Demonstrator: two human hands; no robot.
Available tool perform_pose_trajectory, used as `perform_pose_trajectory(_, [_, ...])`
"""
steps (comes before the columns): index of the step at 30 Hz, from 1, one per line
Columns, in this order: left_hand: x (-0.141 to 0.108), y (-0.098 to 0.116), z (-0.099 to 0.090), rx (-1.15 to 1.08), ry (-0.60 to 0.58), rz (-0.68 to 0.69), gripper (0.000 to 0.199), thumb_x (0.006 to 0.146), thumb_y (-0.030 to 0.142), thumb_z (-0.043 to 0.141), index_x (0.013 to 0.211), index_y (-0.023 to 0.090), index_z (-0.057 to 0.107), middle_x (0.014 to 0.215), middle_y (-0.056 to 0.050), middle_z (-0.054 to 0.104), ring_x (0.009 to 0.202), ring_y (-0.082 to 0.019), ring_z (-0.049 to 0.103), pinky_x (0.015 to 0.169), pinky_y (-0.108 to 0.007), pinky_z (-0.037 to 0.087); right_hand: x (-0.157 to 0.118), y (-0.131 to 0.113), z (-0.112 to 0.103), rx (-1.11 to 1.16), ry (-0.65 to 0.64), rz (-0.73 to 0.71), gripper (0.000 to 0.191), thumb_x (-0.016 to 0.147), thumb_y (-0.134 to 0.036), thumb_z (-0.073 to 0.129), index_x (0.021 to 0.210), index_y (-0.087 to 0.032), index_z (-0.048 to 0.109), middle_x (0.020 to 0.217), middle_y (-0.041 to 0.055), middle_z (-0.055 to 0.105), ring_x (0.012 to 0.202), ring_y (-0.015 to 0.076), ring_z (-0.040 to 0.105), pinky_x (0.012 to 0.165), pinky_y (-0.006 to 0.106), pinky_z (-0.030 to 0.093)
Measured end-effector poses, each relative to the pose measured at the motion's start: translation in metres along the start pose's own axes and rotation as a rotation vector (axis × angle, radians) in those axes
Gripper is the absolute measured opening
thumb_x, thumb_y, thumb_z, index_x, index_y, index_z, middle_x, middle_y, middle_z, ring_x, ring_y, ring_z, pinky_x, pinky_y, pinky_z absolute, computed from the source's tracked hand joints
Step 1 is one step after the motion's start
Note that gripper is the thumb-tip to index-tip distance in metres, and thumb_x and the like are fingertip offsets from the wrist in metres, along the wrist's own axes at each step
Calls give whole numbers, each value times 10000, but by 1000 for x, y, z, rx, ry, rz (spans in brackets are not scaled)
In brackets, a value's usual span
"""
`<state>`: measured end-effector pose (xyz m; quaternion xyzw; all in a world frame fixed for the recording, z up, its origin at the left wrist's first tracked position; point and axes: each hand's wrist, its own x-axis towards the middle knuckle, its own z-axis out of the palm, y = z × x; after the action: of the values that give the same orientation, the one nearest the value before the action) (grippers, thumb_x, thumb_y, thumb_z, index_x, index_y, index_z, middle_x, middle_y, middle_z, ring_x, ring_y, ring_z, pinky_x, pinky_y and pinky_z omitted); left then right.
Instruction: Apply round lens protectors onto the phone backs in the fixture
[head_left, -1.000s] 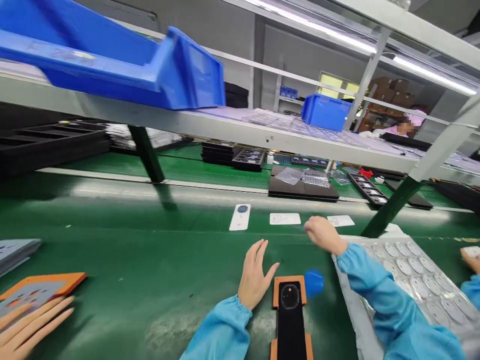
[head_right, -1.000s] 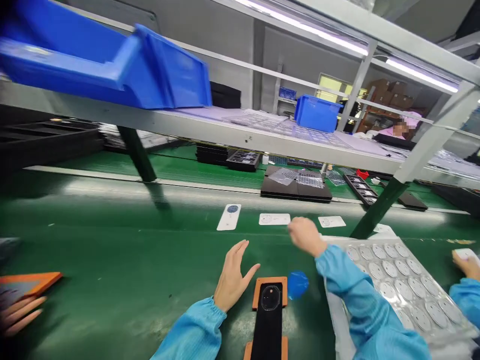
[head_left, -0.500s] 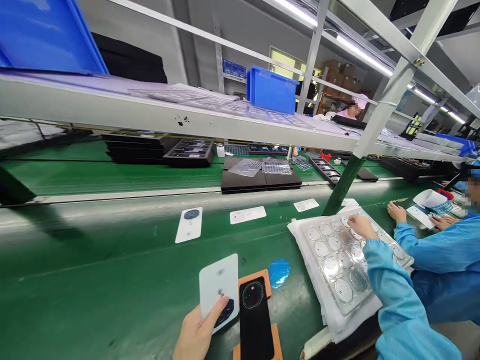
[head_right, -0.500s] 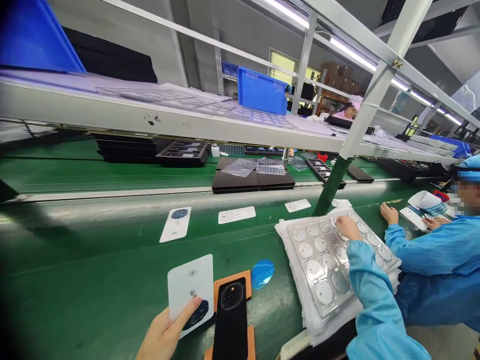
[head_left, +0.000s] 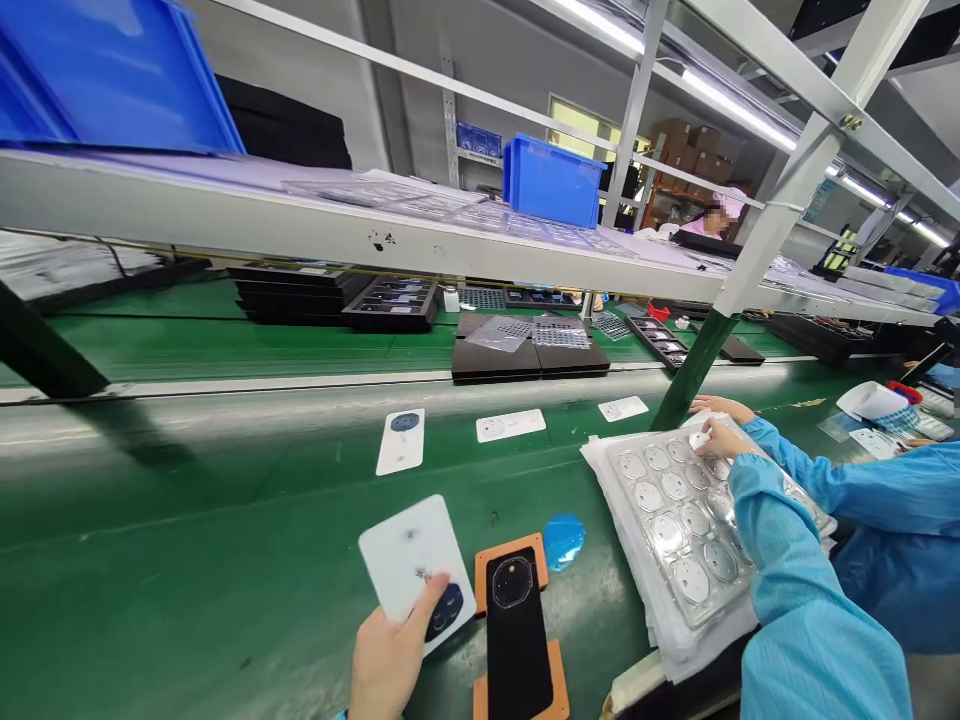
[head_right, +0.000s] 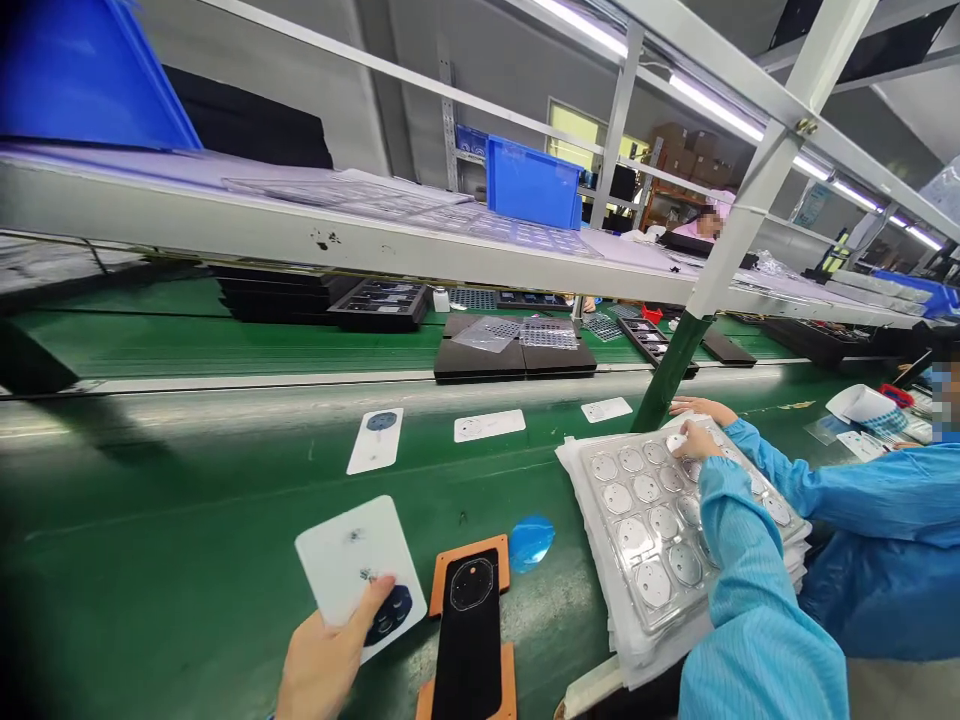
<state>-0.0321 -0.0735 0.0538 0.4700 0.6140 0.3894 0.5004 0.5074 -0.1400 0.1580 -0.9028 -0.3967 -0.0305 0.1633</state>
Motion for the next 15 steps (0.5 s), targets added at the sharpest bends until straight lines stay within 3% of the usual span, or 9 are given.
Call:
perform_pose_trajectory(2, [-1, 2, 0, -230, 55, -28, 615, 682, 584, 692, 1087, 120, 694, 1174, -113, 688, 1111, -314, 656, 787, -331, 606, -9, -6, -9, 8, -27, -46, 256, 716, -160, 677, 967, -130, 637, 682, 49, 617, 686, 197, 602, 675, 274, 410])
perform_pose_trajectory(4, [-6, 7, -1, -466, 85, -78, 536, 775, 484, 653, 1194, 150, 641, 1258, -89, 651, 1155, -276, 641, 840, -322, 605, -32, -19, -12, 29, -38, -124, 264, 810, -167, 572, 1066, -142, 632, 810, 91, 662, 805, 212, 631, 751, 294, 443])
perform_pose_trajectory(7, [-14, 15, -2, -663, 91, -172, 449, 792, 355, 652, 1188, 145, 628, 1228, -92, 664, 1070, -247, 679, 820, -314, 611, -94, -53, -1, 189, -81, -343, 308, 909, -229, 486, 1183, -218, 628, 1131, 89, 661, 1021, 197, 624, 882, 305, 497])
perform_pose_trajectory(9, [-16, 16, 0, -705, 43, -190, 476, 757, 343, 688, 1173, 119, 624, 1175, -109, 684, 999, -242, 699, 807, -320, 612, -146, -83, 18, 519, -149, -515, 356, 951, -330, 479, 1278, -263, 602, 1199, 84, 635, 979, 195, 642, 755, 305, 576])
perform_pose_trajectory(11, [-17, 14, 2, -701, -24, -168, 552, 728, 390, 732, 1187, 110, 609, 1175, -121, 683, 995, -250, 698, 812, -328, 609, -194, -115, 44, 737, -293, -539, 398, 967, -368, 478, 1348, -282, 555, 1157, 87, 641, 807, 167, 664, 556, 273, 587])
perform_pose_trajectory(13, [-17, 12, 2, -688, -71, -124, 636, 703, 447, 768, 1216, 115, 590, 1232, -134, 657, 1054, -270, 680, 841, -338, 601, -229, -146, 75, 847, -284, -544, 367, 957, -357, 523, 1301, -239, 574, 985, 71, 675, 739, 158, 676, 555, 268, 605])
perform_pose_trajectory(15, [-18, 11, -1, -696, -73, -86, 702, 672, 480, 800, 1233, 119, 582, 1290, -145, 624, 1110, -286, 657, 868, -338, 592, -247, -172, 105, 812, -181, -638, 255, 964, -299, 525, 1180, -216, 633, 942, 60, 697, 784, 164, 697, 660, 289, 627])
